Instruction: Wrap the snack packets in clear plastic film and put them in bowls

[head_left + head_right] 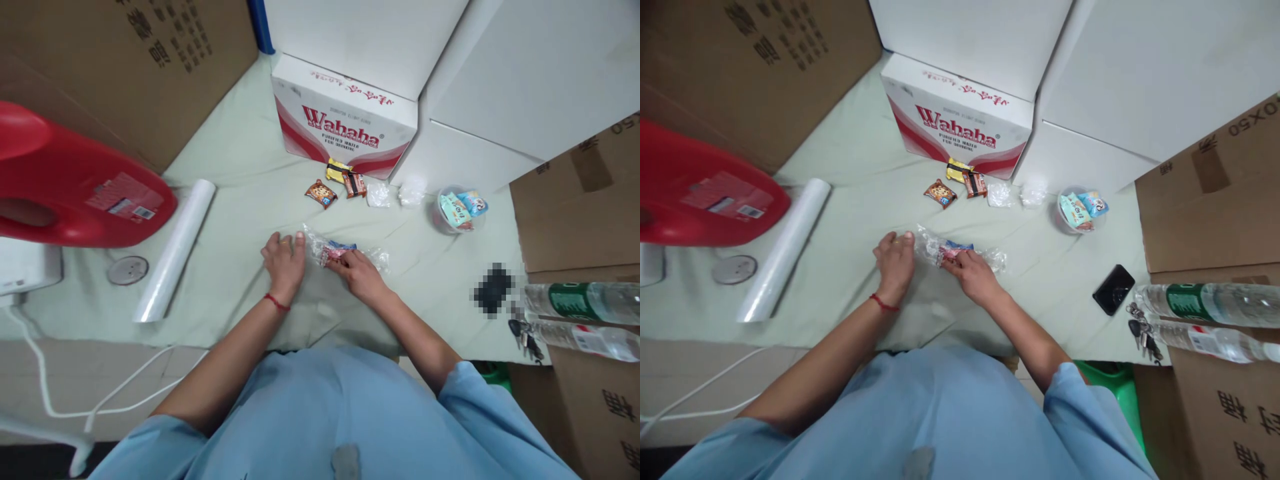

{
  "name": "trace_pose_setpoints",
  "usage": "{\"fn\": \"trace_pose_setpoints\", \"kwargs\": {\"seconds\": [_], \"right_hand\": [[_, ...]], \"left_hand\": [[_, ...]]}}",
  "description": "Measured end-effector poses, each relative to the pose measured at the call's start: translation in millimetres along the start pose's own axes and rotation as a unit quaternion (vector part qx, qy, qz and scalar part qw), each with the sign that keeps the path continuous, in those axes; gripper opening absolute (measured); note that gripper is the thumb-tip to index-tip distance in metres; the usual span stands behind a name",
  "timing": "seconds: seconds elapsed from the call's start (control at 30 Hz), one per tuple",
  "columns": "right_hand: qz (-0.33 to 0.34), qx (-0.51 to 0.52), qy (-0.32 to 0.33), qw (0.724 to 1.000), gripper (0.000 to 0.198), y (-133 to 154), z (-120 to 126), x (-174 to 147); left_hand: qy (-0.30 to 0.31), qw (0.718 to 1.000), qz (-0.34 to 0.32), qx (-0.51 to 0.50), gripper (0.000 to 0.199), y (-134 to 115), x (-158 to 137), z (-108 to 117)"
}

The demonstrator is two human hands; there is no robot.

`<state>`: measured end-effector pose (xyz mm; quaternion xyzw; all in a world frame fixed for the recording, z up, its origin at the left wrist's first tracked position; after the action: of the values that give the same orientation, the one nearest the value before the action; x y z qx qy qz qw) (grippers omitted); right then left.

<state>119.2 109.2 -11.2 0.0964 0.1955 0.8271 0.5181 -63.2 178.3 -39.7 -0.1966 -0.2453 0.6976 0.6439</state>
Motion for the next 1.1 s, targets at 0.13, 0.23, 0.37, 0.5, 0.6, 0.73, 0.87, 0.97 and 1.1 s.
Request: {"fn": "trace_pose_setpoints", "kwargs": {"seconds": [0.13, 0.23, 0.37, 0.5, 0.6, 0.73, 0.87, 0.97, 1.1], "right_hand": [[-0.005, 0.004, 0.009, 1.000, 0.044, 0, -1, 0], [-0.006, 0.022, 0.000, 1.000, 0.046, -1, -2, -1], [-0.009, 0.048, -0.016, 0.999, 0.040, -4, -6, -3], [0.007, 0.117, -0.057, 0.991, 0.035, -6, -2, -16], [0.020, 0.211, -0.095, 0.973, 0.035, -11, 7, -35], [-0.150, 0.233, -0.245, 0.929, 0.039, -53, 31, -63], [-0.276, 0.084, -0.328, 0.900, 0.036, -77, 51, -78], [-0.288, 0.042, -0.255, 0.922, 0.037, -83, 44, -73], [-0.281, 0.111, -0.190, 0.934, 0.022, -78, 40, -69]], "left_hand": [[0.006, 0.998, 0.049, -0.030, 0.021, -13, -4, 0], [0.015, 0.991, -0.014, -0.130, 0.002, -39, -15, 4], [0.054, 0.974, -0.162, -0.147, 0.016, -82, -43, 1], [0.090, 0.952, -0.284, -0.077, 0.033, -105, -69, -15], [0.104, 0.941, -0.322, 0.005, 0.043, -102, -82, -27], [0.121, 0.922, -0.363, 0.063, 0.057, -98, -96, -37], [0.115, 0.924, -0.358, 0.070, 0.061, -96, -99, -39], [0.106, 0.923, -0.364, 0.069, 0.061, -97, -100, -39], [0.091, 0.916, -0.382, 0.086, 0.060, -96, -103, -40]]}}
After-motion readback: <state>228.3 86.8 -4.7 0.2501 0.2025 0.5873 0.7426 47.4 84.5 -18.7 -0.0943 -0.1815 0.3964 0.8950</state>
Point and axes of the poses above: each hand's wrist, its own x-axis towards the middle knuckle, its own z-axis out of the back of the hand, y = z × x, the point moved 9 cm from there along x, towards the middle knuckle, and after that the axes turned 6 degrees about x, right-handed, at the moved point
